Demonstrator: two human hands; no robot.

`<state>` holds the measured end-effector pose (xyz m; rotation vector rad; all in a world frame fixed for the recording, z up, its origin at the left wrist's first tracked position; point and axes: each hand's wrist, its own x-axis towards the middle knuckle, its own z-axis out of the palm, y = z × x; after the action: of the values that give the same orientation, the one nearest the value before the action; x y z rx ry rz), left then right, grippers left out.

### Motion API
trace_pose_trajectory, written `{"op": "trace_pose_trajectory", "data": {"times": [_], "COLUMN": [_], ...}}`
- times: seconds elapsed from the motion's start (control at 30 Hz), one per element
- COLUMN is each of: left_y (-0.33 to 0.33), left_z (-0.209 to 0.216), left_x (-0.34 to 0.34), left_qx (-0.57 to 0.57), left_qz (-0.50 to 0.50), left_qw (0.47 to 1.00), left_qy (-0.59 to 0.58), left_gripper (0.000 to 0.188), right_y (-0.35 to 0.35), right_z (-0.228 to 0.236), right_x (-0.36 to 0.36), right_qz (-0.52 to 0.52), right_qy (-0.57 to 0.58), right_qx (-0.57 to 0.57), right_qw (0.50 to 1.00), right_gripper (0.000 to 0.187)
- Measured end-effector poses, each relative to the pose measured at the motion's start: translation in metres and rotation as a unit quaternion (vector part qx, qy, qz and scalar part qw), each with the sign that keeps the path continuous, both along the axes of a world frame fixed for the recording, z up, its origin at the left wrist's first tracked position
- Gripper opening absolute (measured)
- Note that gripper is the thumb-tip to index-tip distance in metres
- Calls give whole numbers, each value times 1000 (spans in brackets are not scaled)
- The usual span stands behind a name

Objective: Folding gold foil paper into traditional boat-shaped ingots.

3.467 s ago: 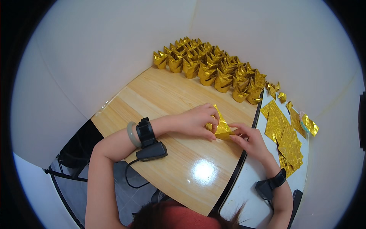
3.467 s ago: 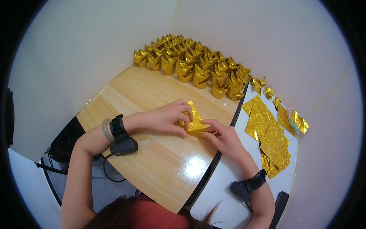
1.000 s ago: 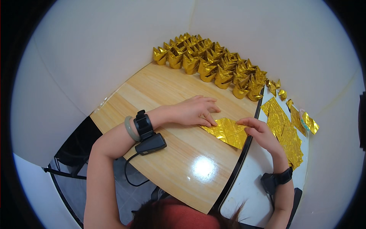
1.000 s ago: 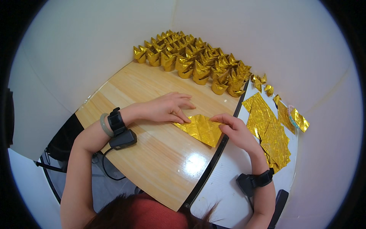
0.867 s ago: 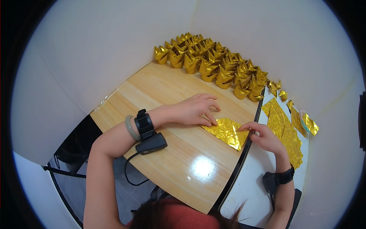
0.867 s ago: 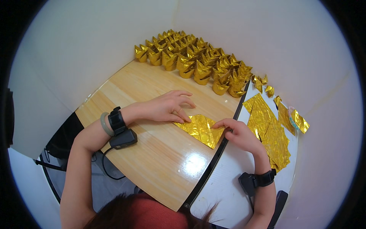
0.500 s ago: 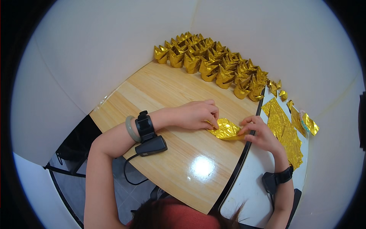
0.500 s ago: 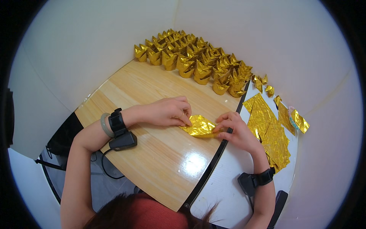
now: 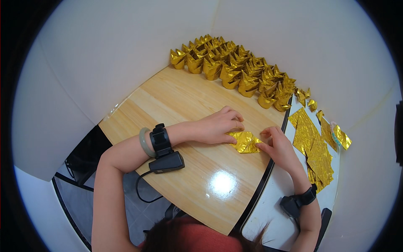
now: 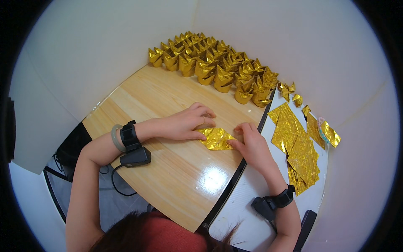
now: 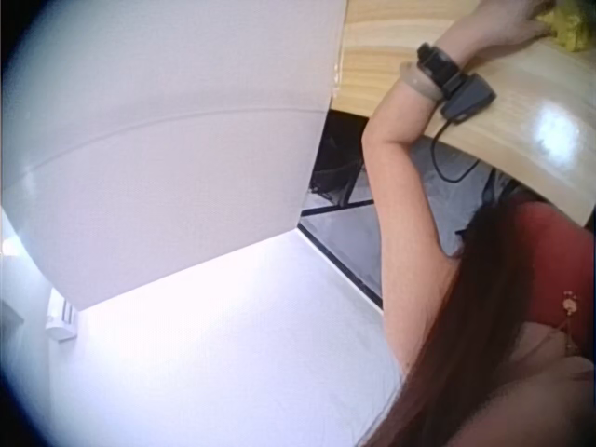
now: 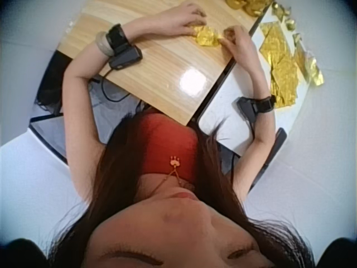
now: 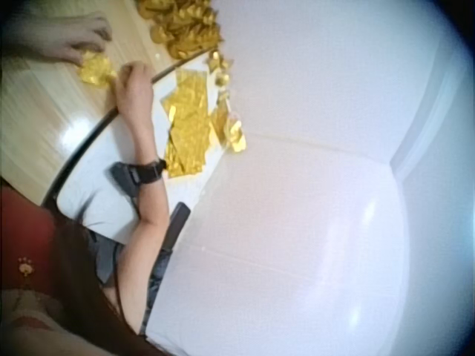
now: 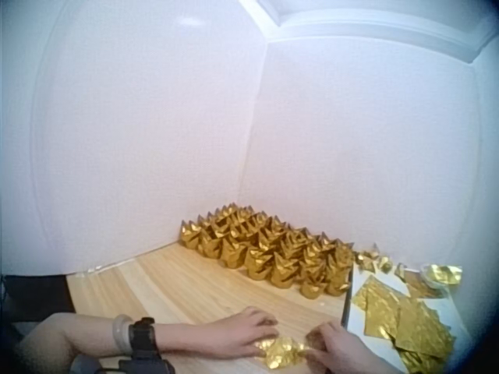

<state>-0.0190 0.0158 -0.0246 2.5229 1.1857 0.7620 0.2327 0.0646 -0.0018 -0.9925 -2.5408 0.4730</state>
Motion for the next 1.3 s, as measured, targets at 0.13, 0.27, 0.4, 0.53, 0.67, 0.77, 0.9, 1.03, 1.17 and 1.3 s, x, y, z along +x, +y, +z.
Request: {"op": "trace_pose_trajectory", "data": {"times": [0.13, 0.27, 0.4, 0.53, 0.67, 0.77, 0.9, 1.03, 1.17, 1.3], "left_y": [1, 4, 0, 7, 0, 1, 4, 6, 1, 0], "left_z": [4, 2, 8, 15, 4, -1, 4, 0, 3, 14], "left_x": [2, 2, 4, 4, 5, 1, 1, 2, 6, 8], "left_qx": [-58, -70, -139, -266, -201, -65, -87, -66, -169, -146], "left_qz": [-19, -18, -1, -7, 12, 34, 26, -5, -26, 32], "left_qw": [998, 997, 984, 962, 967, 994, 996, 996, 968, 972], "left_qy": [-23, -34, -107, -53, -157, -84, -2, -61, -183, -183], "left_gripper": [34, 35, 39, 45, 41, 39, 42, 47, 47, 32], "right_y": [0, 7, 8, -1, -3, 2, 7, 5, 2, -1], "right_z": [12, 8, 0, 13, 21, 17, -1, 0, 9, 13], "right_x": [0, 3, 4, -1, -3, 0, 2, -1, -4, -2], "right_qz": [-49, -42, 29, 7, -14, 6, 49, 43, -11, -9], "right_qy": [-11, 4, 55, 73, 6, 49, 106, 37, 24, 71], "right_qx": [-192, -249, -115, -195, -227, -177, -78, -54, -217, -130], "right_qw": [980, 968, 991, 978, 974, 983, 990, 997, 976, 989], "right_gripper": [29, 31, 32, 27, 19, 21, 36, 45, 40, 25]}}
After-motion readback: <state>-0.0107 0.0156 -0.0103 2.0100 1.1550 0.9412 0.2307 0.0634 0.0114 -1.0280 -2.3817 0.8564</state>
